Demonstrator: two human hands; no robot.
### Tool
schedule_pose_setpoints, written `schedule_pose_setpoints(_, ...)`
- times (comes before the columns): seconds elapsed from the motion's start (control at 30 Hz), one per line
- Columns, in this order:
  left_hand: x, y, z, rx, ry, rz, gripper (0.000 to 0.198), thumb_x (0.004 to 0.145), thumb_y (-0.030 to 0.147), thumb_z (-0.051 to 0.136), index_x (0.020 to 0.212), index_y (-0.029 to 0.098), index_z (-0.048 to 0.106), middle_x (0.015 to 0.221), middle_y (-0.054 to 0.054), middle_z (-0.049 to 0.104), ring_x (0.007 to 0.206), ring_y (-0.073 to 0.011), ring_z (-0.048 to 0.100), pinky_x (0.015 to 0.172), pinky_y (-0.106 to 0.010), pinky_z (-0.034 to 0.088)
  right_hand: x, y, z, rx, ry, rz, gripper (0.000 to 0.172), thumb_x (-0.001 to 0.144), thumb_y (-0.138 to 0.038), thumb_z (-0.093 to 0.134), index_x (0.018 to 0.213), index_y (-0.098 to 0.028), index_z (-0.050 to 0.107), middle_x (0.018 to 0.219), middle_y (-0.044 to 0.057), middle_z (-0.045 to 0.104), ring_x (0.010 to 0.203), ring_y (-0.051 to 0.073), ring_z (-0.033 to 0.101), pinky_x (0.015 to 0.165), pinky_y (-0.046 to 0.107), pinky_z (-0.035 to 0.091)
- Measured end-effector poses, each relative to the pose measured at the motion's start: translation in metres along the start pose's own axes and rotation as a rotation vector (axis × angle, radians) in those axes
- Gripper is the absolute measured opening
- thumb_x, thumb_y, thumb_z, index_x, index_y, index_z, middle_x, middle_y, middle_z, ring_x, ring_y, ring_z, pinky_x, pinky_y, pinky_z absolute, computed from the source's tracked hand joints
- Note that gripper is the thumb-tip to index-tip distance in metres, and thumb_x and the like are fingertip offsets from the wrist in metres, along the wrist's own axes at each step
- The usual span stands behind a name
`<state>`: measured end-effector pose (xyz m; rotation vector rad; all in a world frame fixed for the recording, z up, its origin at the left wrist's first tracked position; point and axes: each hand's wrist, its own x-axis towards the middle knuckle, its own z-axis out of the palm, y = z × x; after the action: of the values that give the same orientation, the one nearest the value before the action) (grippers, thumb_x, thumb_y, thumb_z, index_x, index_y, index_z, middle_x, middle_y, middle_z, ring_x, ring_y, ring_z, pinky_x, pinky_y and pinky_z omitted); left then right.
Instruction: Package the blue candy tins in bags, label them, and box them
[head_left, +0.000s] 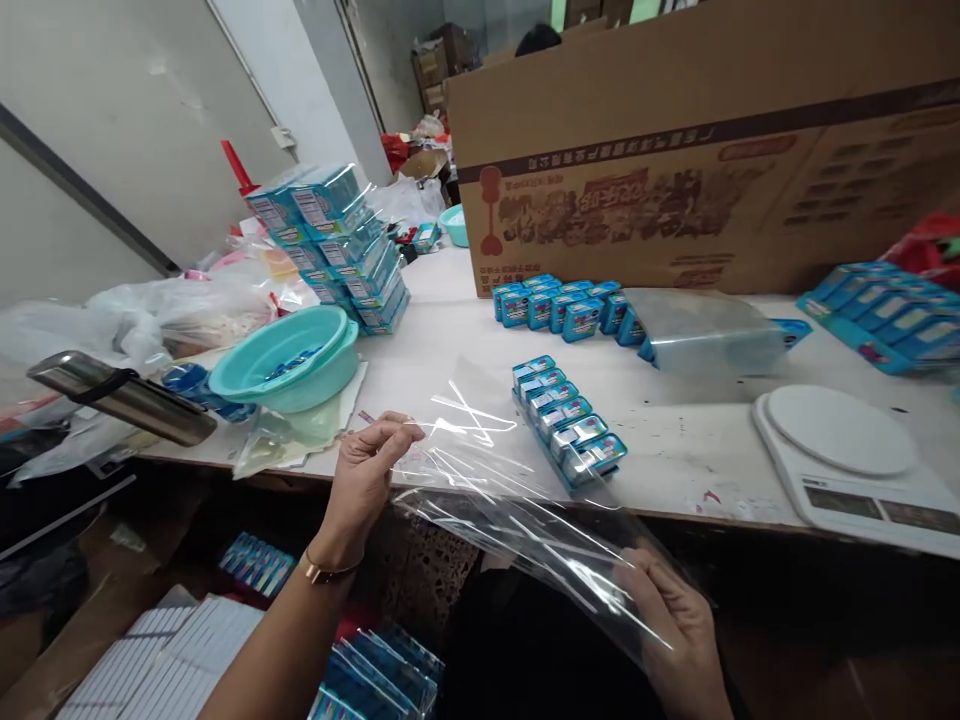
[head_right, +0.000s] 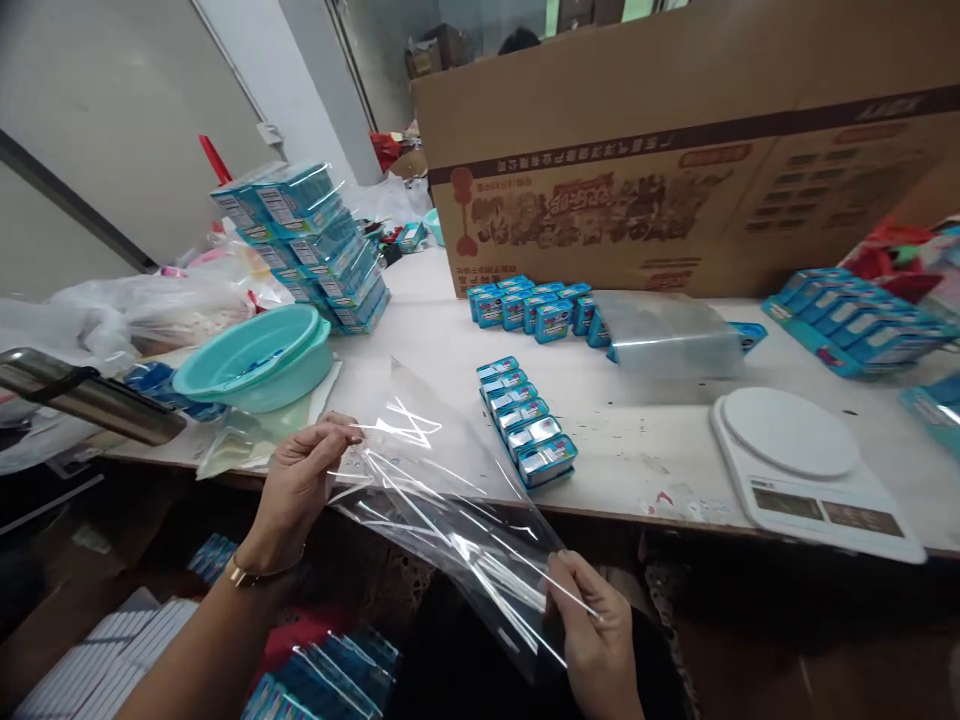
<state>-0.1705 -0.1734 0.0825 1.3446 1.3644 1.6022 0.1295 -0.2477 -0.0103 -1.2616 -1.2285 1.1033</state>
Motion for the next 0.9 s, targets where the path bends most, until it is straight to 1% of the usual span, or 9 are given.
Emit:
schedule_pose_setpoints(0.07, -0.001, -0.002, 0.016, -0.086, -0.101, -0.025, 0.024, 0.077, 0.041, 0.076, 0.064, 0.02, 0.076, 0.072, -0.004, 0.068, 0.074, -0.0156, 0.06, 0.07, -0.027, 0.047, -0.002, 0.002, -0.012, -0.07, 0.079, -0.001, 0.046, 0.091, -0.048, 0.056, 0.056, -0.019, 0.05, 0.054, -0.001, 0.046, 0.051, 0.012, 0.044, 0.049, 0.023, 0.037)
schedule_pose_setpoints(0.2, -0.001, 0.001, 0.053, 0.007, -0.211, 0.059, 0.016, 0.083, 0.033, 0.072, 0.074, 0.022, 0.08, 0.077, -0.004, 0.072, 0.079, -0.0174, 0.063, 0.075, -0.029, 0.048, -0.013, 0.018, -0.042, -0.202, 0.229, 0.0, 0.047, 0.09, -0.052, 0.055, 0.055, -0.019, 0.052, 0.052, -0.001, 0.047, 0.05, 0.012, 0.045, 0.05, 0.023, 0.037)
schedule_pose_setpoints(0.23, 0.0, 0.001, 0.062, 0.015, -0.259, 0.077, 0.016, 0.084, 0.032, 0.071, 0.076, 0.022, 0.08, 0.078, -0.005, 0.073, 0.08, -0.0176, 0.064, 0.076, -0.029, 0.048, -0.017, 0.022, -0.049, -0.221, 0.256, 0.021, 0.047, 0.089, -0.053, 0.055, 0.056, -0.019, 0.052, 0.052, -0.001, 0.048, 0.05, 0.012, 0.045, 0.05, 0.023, 0.038)
schedule_pose_setpoints(0.3, 0.001, -0.001, 0.079, -0.055, -0.417, 0.073, 0.02, 0.085, 0.033, 0.069, 0.074, 0.021, 0.08, 0.076, -0.005, 0.074, 0.077, -0.0181, 0.066, 0.074, -0.029, 0.049, -0.025, 0.028, -0.064, -0.229, 0.314, 0.081, 0.046, 0.088, -0.054, 0.056, 0.057, -0.02, 0.053, 0.053, -0.001, 0.05, 0.05, 0.013, 0.046, 0.05, 0.024, 0.038)
schedule_pose_setpoints(0.43, 0.0, -0.014, 0.114, -0.337, -0.776, -0.09, 0.033, 0.082, 0.046, 0.072, 0.063, 0.019, 0.075, 0.072, -0.008, 0.076, 0.073, -0.0216, 0.07, 0.073, -0.032, 0.053, -0.042, 0.023, -0.088, -0.191, 0.373, 0.147, 0.047, 0.088, -0.055, 0.055, 0.057, -0.02, 0.054, 0.05, -0.001, 0.049, 0.048, 0.013, 0.045, 0.049, 0.024, 0.037)
schedule_pose_setpoints(0.57, -0.01, -0.024, 0.145, -0.482, -1.004, -0.318, 0.04, 0.078, 0.052, 0.073, 0.057, 0.018, 0.069, 0.093, -0.012, 0.079, 0.092, -0.0293, 0.073, 0.087, -0.041, 0.052, -0.055, 0.01, -0.107, -0.171, 0.344, 0.138, 0.048, 0.089, -0.053, 0.054, 0.054, -0.02, 0.051, 0.049, -0.002, 0.048, 0.048, 0.012, 0.044, 0.051, 0.025, 0.037)
schedule_pose_setpoints(0.67, -0.019, -0.022, 0.158, -0.523, -1.048, -0.395, 0.038, 0.078, 0.05, 0.074, 0.059, 0.018, 0.067, 0.106, -0.012, 0.077, 0.11, -0.0339, 0.068, 0.098, -0.047, 0.046, -0.065, 0.005, -0.121, -0.114, 0.323, 0.153, 0.046, 0.089, -0.052, 0.054, 0.056, -0.02, 0.052, 0.049, -0.002, 0.048, 0.047, 0.011, 0.042, 0.05, 0.025, 0.035)
schedule_pose_setpoints(0.8, -0.023, -0.015, 0.161, -0.577, -1.058, -0.418, 0.035, 0.078, 0.047, 0.076, 0.061, 0.018, 0.065, 0.109, -0.014, 0.076, 0.115, -0.0367, 0.065, 0.102, -0.052, 0.042, -0.085, -0.001, -0.141, -0.078, 0.292, 0.118, 0.048, 0.091, -0.052, 0.056, 0.056, -0.019, 0.053, 0.052, -0.001, 0.05, 0.051, 0.012, 0.044, 0.053, 0.026, 0.036)
schedule_pose_setpoints(0.9, -0.021, -0.014, 0.16, -0.638, -1.042, -0.489, 0.036, 0.08, 0.046, 0.073, 0.061, 0.017, 0.063, 0.114, -0.015, 0.075, 0.119, -0.0366, 0.063, 0.107, -0.055, 0.039, -0.097, -0.005, -0.161, 0.042, 0.102, 0.047, 0.05, 0.086, -0.063, 0.058, 0.06, -0.02, 0.059, 0.055, 0.001, 0.053, 0.053, 0.015, 0.046, 0.055, 0.029, 0.038)
